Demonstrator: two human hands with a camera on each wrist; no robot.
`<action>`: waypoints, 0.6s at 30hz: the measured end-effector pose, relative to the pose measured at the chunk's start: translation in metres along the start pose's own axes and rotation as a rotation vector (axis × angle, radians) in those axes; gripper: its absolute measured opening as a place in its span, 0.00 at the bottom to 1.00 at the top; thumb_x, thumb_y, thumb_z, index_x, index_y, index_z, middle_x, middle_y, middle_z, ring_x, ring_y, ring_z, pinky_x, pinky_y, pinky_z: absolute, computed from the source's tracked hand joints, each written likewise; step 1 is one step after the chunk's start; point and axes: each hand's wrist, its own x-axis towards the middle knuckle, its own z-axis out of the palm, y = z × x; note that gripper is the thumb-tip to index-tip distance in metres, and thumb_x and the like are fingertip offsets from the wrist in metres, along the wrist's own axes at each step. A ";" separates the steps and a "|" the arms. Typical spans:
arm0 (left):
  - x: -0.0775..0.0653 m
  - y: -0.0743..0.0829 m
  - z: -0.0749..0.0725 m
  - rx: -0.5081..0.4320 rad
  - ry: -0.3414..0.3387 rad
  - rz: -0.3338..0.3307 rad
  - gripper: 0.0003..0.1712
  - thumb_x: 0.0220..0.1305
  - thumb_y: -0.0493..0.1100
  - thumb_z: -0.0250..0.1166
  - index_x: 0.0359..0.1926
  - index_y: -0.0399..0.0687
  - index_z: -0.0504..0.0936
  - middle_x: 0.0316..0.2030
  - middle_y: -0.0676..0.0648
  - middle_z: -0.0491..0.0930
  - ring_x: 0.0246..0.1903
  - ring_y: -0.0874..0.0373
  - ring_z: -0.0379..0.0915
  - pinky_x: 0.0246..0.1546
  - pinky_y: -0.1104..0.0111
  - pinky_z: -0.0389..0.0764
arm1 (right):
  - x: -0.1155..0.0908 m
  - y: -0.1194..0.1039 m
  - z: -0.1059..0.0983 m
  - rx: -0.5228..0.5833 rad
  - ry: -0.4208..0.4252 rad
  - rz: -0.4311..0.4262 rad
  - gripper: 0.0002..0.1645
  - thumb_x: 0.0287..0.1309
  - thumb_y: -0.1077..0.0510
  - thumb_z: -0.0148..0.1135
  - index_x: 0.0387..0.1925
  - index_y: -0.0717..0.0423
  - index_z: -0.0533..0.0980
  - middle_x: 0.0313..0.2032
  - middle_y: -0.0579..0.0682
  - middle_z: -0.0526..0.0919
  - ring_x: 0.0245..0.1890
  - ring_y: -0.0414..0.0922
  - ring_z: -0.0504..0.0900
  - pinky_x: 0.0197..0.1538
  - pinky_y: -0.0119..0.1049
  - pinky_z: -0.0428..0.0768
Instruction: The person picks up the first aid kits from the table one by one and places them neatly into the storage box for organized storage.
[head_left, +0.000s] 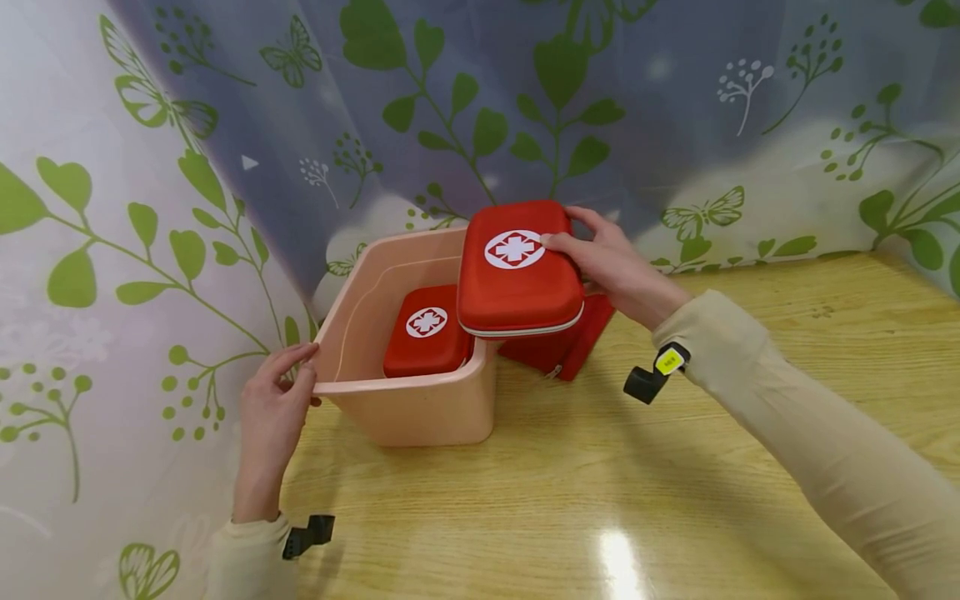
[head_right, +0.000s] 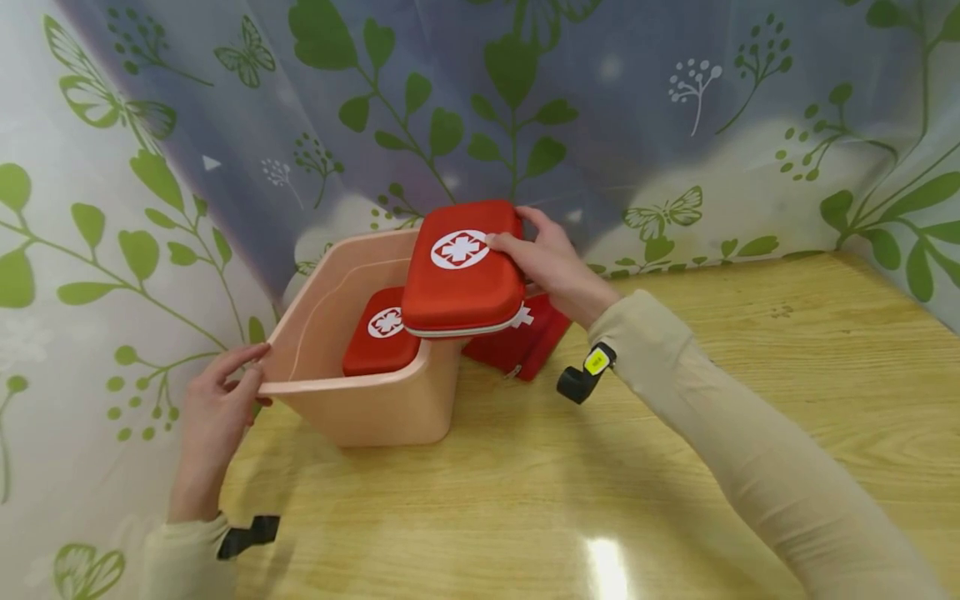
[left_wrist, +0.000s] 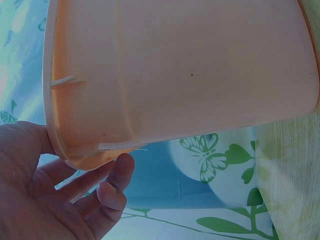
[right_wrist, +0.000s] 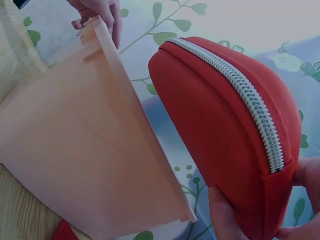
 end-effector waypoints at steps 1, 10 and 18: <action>0.000 0.000 0.000 -0.001 0.000 0.000 0.17 0.70 0.42 0.58 0.55 0.44 0.84 0.53 0.46 0.80 0.20 0.60 0.78 0.18 0.76 0.73 | 0.001 0.000 0.001 -0.004 0.000 -0.002 0.46 0.64 0.50 0.62 0.77 0.43 0.51 0.54 0.58 0.77 0.26 0.42 0.86 0.28 0.36 0.83; 0.001 0.000 0.000 0.018 0.007 -0.022 0.18 0.70 0.42 0.57 0.56 0.45 0.84 0.53 0.48 0.80 0.20 0.58 0.78 0.19 0.75 0.73 | 0.005 -0.003 0.011 -0.029 0.011 -0.008 0.45 0.63 0.50 0.62 0.77 0.44 0.52 0.50 0.60 0.79 0.22 0.41 0.84 0.26 0.35 0.82; 0.002 0.000 0.000 0.012 0.003 -0.041 0.18 0.70 0.43 0.57 0.56 0.45 0.84 0.53 0.50 0.79 0.22 0.54 0.79 0.21 0.75 0.76 | 0.009 -0.003 0.018 -0.034 0.005 -0.014 0.45 0.64 0.51 0.62 0.76 0.44 0.52 0.52 0.60 0.78 0.21 0.42 0.84 0.25 0.35 0.82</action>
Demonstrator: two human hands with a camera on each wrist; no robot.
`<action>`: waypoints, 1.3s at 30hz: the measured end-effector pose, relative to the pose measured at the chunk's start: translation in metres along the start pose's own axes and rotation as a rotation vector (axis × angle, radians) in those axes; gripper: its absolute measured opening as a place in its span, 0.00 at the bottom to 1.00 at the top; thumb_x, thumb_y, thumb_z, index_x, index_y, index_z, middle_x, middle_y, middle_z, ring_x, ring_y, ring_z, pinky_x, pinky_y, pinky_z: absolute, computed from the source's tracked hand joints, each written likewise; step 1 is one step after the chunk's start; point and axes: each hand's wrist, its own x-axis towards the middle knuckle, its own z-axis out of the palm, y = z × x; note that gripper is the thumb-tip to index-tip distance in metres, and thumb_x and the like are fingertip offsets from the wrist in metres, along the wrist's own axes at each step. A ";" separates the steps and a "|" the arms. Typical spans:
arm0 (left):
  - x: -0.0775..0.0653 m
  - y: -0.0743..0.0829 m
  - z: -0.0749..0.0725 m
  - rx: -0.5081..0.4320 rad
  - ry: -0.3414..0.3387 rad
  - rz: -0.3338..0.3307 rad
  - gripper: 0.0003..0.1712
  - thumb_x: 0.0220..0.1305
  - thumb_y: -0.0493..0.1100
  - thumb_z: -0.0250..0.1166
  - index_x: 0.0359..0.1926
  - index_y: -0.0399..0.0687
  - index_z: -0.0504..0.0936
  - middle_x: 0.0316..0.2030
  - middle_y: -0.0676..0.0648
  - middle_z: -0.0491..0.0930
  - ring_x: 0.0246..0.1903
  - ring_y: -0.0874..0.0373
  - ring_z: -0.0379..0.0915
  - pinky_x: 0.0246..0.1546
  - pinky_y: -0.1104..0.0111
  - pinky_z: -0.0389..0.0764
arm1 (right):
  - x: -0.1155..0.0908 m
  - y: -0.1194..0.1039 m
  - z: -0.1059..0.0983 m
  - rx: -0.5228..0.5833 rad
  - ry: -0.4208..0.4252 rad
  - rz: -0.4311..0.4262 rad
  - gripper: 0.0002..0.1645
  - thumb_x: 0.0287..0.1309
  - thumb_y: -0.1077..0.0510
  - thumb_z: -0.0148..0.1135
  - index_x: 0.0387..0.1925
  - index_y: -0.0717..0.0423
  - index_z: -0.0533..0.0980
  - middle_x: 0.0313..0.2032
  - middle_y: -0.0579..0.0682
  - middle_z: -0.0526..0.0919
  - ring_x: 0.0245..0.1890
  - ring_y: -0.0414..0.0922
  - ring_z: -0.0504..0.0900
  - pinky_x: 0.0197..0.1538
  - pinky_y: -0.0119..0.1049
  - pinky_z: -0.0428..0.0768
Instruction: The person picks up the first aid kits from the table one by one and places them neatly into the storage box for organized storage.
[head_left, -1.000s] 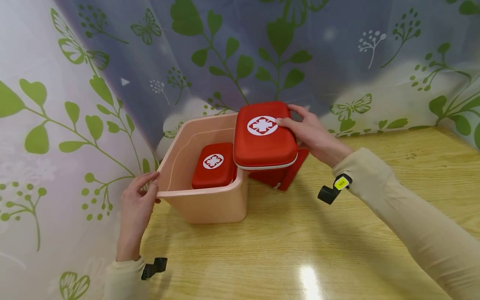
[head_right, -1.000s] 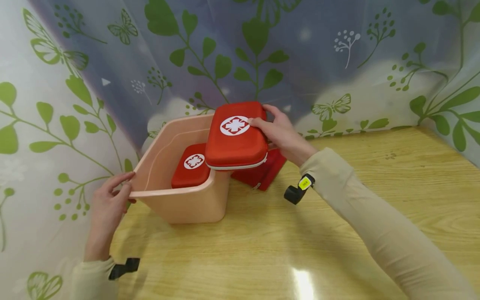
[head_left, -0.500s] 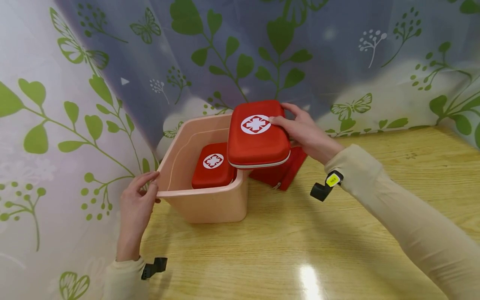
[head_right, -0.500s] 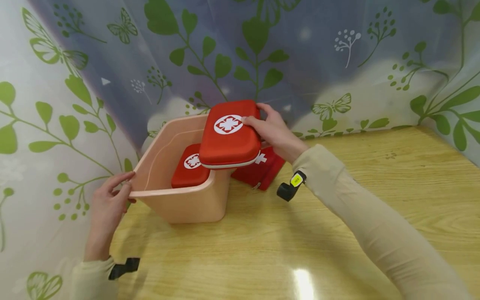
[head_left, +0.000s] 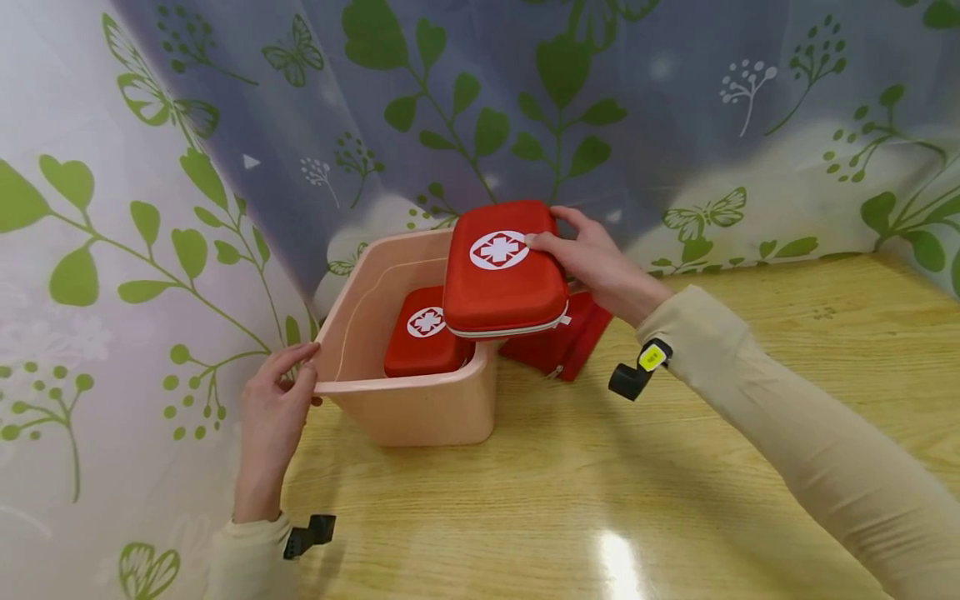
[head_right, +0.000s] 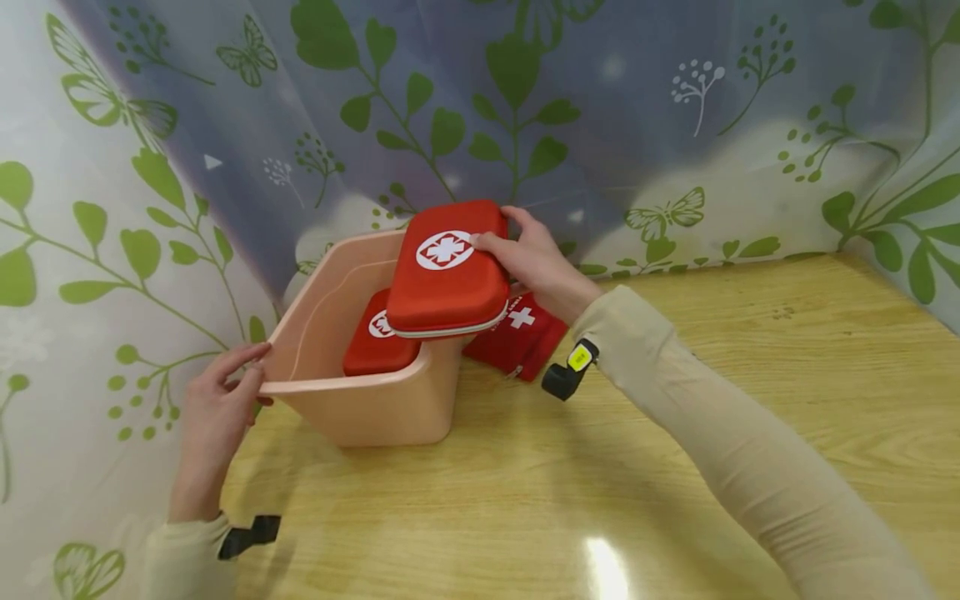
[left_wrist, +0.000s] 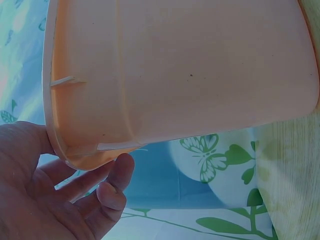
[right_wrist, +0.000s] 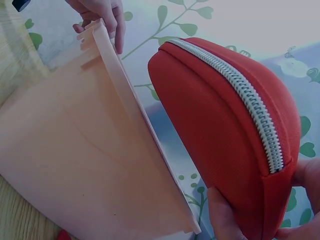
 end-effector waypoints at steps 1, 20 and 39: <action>0.000 0.000 0.000 -0.003 -0.001 0.000 0.18 0.70 0.43 0.57 0.56 0.45 0.84 0.53 0.50 0.79 0.22 0.54 0.79 0.21 0.75 0.76 | 0.000 0.000 0.001 0.000 -0.002 -0.002 0.45 0.64 0.51 0.62 0.76 0.45 0.52 0.52 0.60 0.78 0.21 0.42 0.84 0.25 0.35 0.82; -0.001 0.000 -0.001 -0.014 -0.009 0.014 0.18 0.70 0.42 0.57 0.56 0.44 0.83 0.54 0.48 0.79 0.22 0.56 0.79 0.20 0.75 0.75 | 0.007 -0.004 0.021 0.014 -0.021 -0.001 0.44 0.64 0.52 0.61 0.76 0.46 0.52 0.55 0.60 0.77 0.24 0.42 0.84 0.26 0.35 0.83; -0.001 0.000 -0.001 -0.007 -0.013 0.002 0.18 0.70 0.43 0.57 0.56 0.44 0.83 0.54 0.48 0.79 0.23 0.58 0.79 0.23 0.75 0.78 | 0.015 -0.004 0.037 -0.023 -0.022 -0.027 0.44 0.63 0.52 0.62 0.76 0.47 0.53 0.57 0.58 0.75 0.30 0.43 0.84 0.28 0.35 0.82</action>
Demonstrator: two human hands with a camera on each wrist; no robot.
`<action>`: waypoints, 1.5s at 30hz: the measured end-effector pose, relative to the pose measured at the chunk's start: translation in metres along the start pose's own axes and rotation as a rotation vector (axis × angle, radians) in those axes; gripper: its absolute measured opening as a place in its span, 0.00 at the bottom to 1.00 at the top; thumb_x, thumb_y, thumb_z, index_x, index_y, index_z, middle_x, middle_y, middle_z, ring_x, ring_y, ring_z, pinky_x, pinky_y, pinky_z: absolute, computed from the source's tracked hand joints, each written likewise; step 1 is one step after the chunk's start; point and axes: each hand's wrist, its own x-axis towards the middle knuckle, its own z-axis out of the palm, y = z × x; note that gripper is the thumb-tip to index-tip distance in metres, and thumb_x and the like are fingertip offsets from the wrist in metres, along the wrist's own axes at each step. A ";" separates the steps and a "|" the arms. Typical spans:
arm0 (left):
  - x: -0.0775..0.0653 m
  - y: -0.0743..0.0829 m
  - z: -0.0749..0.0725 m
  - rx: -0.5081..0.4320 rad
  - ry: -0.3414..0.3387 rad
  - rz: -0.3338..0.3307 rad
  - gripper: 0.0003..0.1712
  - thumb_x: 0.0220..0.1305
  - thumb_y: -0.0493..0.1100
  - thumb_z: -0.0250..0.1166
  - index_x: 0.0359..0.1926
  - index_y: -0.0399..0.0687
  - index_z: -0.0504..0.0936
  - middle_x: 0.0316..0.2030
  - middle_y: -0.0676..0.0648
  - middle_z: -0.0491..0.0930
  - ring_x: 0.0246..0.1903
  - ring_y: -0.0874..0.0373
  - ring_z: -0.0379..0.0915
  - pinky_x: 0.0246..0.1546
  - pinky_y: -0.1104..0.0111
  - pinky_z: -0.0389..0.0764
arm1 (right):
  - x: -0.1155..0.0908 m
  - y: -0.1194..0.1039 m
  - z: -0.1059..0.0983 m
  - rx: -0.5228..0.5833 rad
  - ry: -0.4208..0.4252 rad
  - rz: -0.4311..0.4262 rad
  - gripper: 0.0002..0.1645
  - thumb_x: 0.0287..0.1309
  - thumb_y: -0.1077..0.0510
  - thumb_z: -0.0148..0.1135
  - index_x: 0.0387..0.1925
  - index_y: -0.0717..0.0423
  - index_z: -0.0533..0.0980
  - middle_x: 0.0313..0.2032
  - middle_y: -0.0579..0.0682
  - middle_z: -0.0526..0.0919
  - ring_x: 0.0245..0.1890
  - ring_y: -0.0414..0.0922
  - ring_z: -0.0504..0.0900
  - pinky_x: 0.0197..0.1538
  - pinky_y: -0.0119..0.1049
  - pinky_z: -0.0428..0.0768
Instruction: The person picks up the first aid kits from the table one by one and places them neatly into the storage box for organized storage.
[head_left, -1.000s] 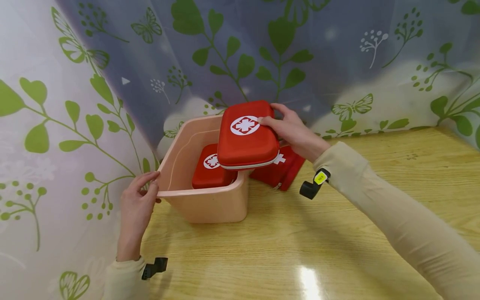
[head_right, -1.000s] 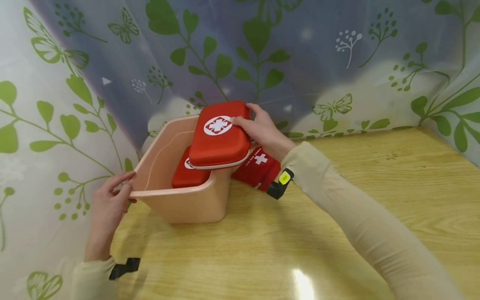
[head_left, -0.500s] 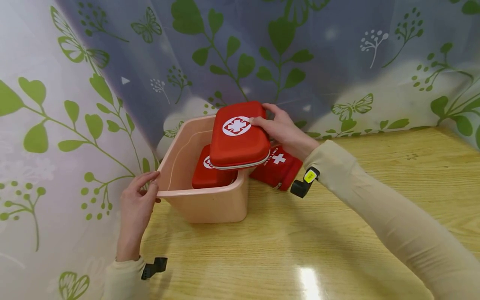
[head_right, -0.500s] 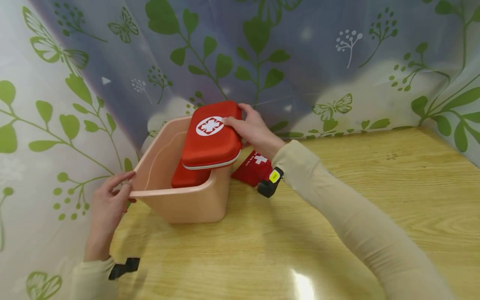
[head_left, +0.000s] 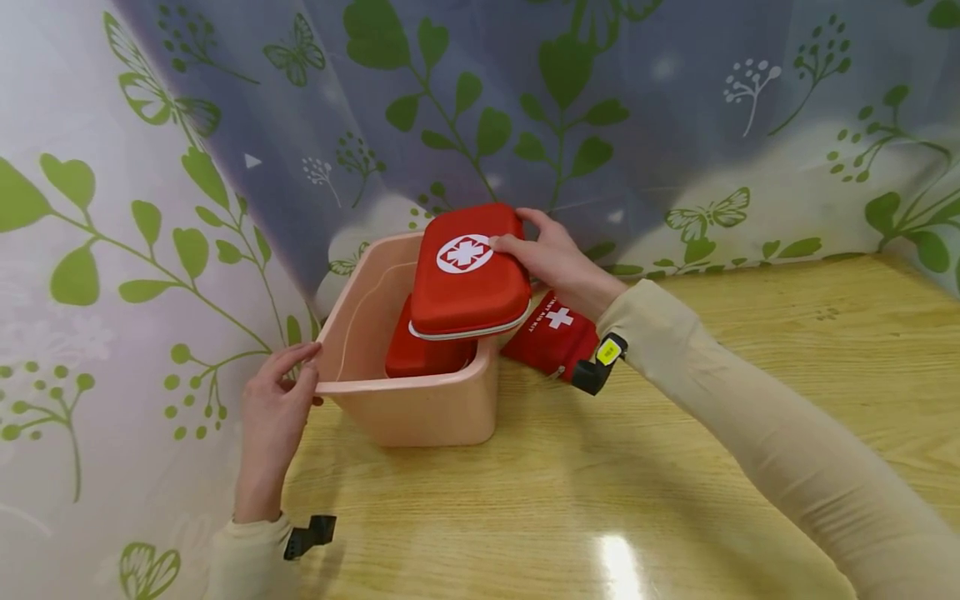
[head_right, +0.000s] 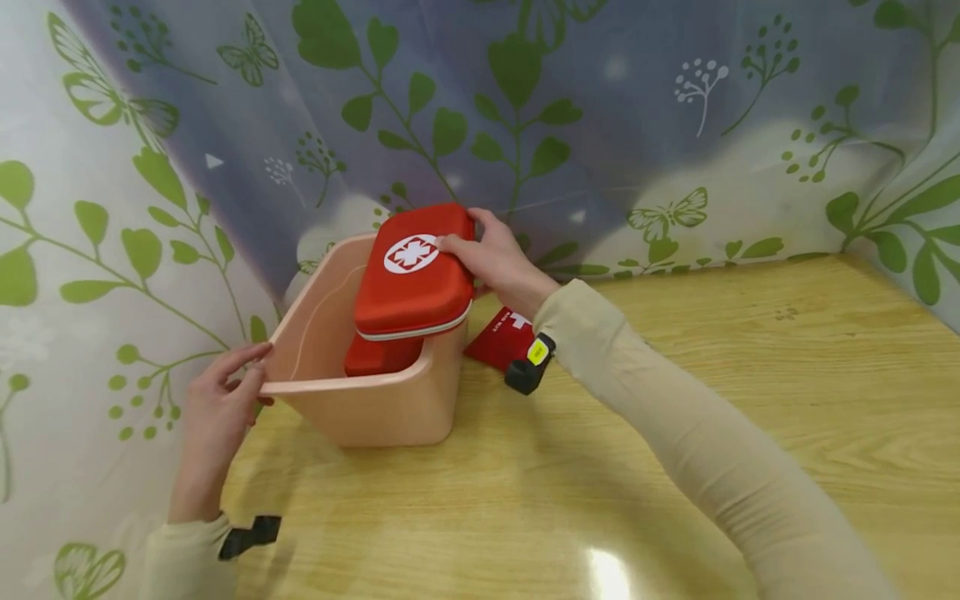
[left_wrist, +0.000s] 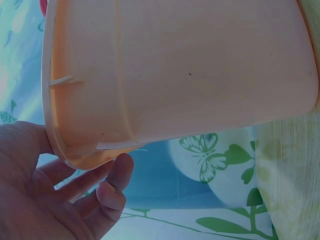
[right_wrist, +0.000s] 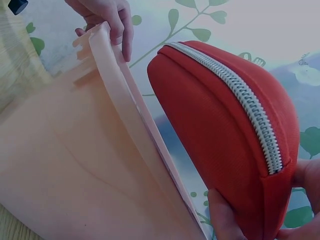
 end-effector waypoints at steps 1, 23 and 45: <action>0.000 0.000 0.000 -0.001 -0.001 0.002 0.18 0.70 0.43 0.57 0.56 0.44 0.83 0.54 0.47 0.79 0.23 0.59 0.79 0.23 0.75 0.78 | 0.000 0.000 0.000 -0.005 0.001 0.000 0.44 0.63 0.53 0.62 0.76 0.47 0.53 0.57 0.58 0.75 0.29 0.44 0.84 0.27 0.35 0.82; 0.001 -0.002 0.001 -0.016 0.005 -0.005 0.18 0.70 0.42 0.57 0.56 0.44 0.83 0.53 0.48 0.79 0.22 0.59 0.78 0.23 0.76 0.78 | 0.009 0.000 0.019 -0.038 -0.035 0.006 0.45 0.64 0.52 0.61 0.76 0.46 0.51 0.54 0.57 0.77 0.32 0.47 0.84 0.27 0.39 0.83; 0.000 -0.001 0.001 -0.006 0.011 0.010 0.18 0.70 0.43 0.58 0.56 0.44 0.83 0.53 0.47 0.79 0.22 0.57 0.78 0.21 0.76 0.76 | 0.017 0.001 0.040 -0.199 -0.066 -0.061 0.43 0.64 0.53 0.62 0.75 0.50 0.53 0.56 0.57 0.73 0.39 0.52 0.85 0.32 0.45 0.85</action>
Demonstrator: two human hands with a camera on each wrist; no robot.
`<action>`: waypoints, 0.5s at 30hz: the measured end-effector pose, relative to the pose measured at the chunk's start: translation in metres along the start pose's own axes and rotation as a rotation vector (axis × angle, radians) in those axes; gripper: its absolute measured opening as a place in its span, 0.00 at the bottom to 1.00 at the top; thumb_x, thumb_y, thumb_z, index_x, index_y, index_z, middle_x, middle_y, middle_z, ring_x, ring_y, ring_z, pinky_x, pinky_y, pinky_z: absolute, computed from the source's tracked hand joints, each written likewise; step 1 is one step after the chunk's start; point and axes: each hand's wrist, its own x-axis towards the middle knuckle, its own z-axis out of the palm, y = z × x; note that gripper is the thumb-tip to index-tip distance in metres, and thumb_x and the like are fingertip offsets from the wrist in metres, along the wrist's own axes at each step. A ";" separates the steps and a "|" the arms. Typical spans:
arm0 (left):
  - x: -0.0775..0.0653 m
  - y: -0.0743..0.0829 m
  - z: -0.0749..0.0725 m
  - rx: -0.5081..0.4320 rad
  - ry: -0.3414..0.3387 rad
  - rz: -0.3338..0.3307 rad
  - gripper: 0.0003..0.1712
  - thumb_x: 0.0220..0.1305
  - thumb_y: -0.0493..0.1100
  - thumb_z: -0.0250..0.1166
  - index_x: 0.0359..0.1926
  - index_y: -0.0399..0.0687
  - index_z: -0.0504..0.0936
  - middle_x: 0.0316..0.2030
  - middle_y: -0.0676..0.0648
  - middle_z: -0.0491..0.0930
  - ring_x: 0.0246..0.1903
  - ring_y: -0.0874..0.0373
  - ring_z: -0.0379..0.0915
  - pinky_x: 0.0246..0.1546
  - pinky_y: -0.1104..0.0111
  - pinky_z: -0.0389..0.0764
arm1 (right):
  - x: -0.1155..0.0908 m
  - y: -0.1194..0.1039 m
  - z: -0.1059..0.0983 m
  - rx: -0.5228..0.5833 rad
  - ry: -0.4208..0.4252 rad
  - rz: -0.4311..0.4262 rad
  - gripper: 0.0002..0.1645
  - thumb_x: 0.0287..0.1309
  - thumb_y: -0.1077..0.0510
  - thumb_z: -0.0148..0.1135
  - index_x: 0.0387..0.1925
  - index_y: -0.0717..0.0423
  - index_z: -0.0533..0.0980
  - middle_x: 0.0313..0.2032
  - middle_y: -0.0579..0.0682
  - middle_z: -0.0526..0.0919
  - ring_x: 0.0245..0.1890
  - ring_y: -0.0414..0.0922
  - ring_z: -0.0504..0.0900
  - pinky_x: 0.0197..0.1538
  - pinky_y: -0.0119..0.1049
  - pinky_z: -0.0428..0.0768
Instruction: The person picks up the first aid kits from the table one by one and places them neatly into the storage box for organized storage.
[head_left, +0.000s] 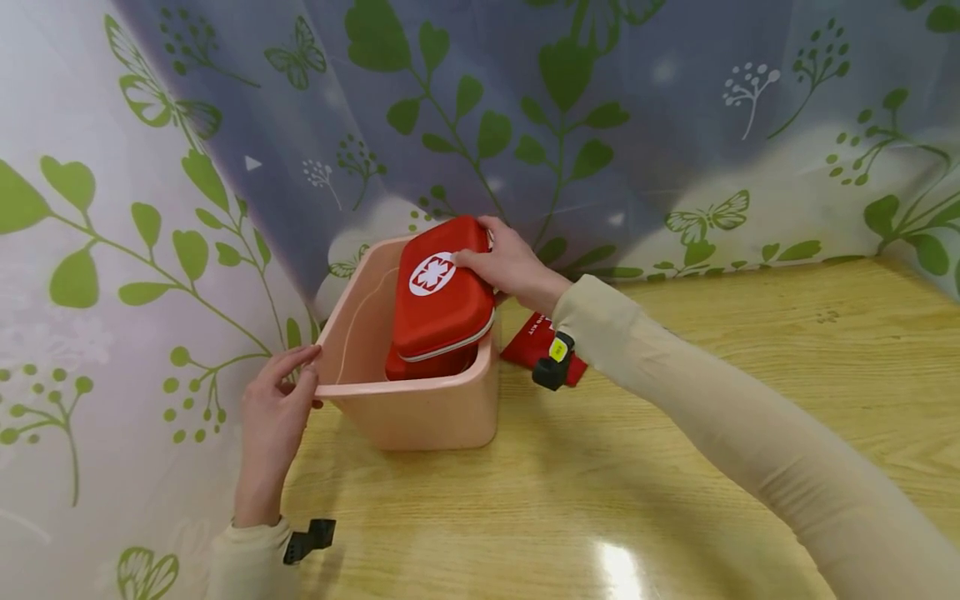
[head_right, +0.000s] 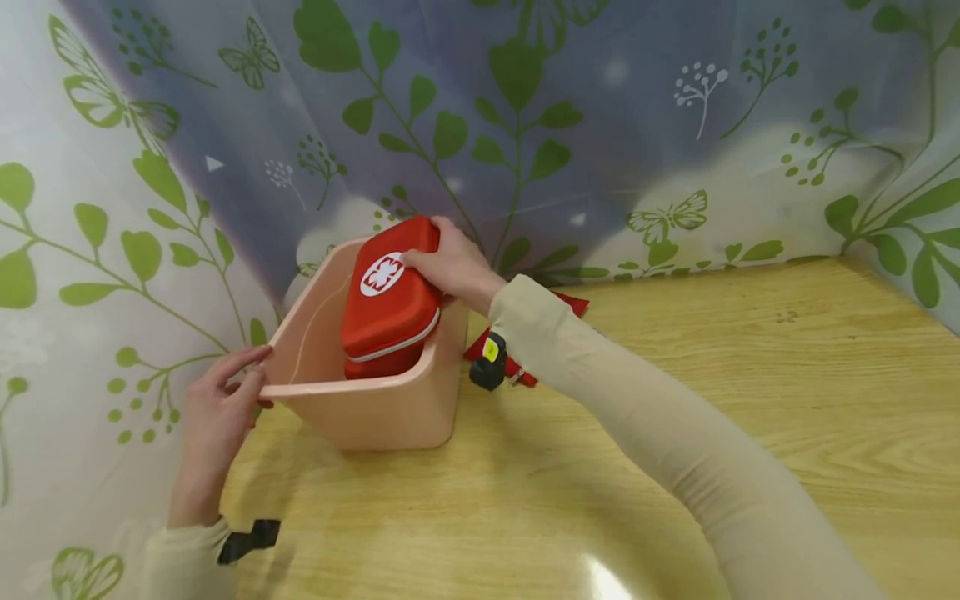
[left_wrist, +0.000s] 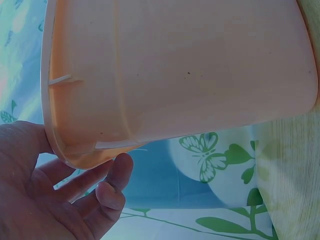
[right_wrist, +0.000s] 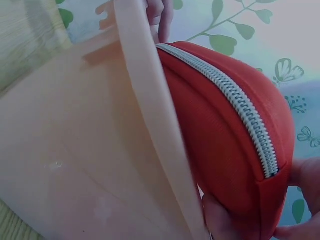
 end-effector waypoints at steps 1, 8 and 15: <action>0.000 0.000 0.000 -0.001 0.001 0.001 0.18 0.70 0.42 0.58 0.56 0.44 0.84 0.53 0.47 0.80 0.22 0.57 0.78 0.21 0.76 0.76 | 0.001 -0.001 0.002 -0.013 -0.007 -0.006 0.43 0.64 0.53 0.62 0.75 0.50 0.53 0.56 0.57 0.73 0.39 0.52 0.85 0.32 0.44 0.85; 0.000 -0.001 -0.001 -0.004 0.001 0.007 0.17 0.69 0.41 0.58 0.55 0.43 0.84 0.53 0.47 0.80 0.21 0.60 0.78 0.21 0.75 0.77 | 0.008 -0.010 0.017 -0.216 -0.001 -0.047 0.44 0.63 0.49 0.62 0.75 0.49 0.54 0.59 0.56 0.69 0.46 0.49 0.80 0.42 0.37 0.82; 0.000 0.000 -0.001 -0.010 -0.008 0.005 0.18 0.70 0.41 0.57 0.56 0.44 0.83 0.54 0.47 0.79 0.21 0.63 0.77 0.22 0.75 0.78 | 0.012 -0.009 0.031 -0.412 0.010 -0.100 0.44 0.63 0.48 0.62 0.75 0.50 0.55 0.58 0.53 0.74 0.50 0.48 0.76 0.48 0.38 0.79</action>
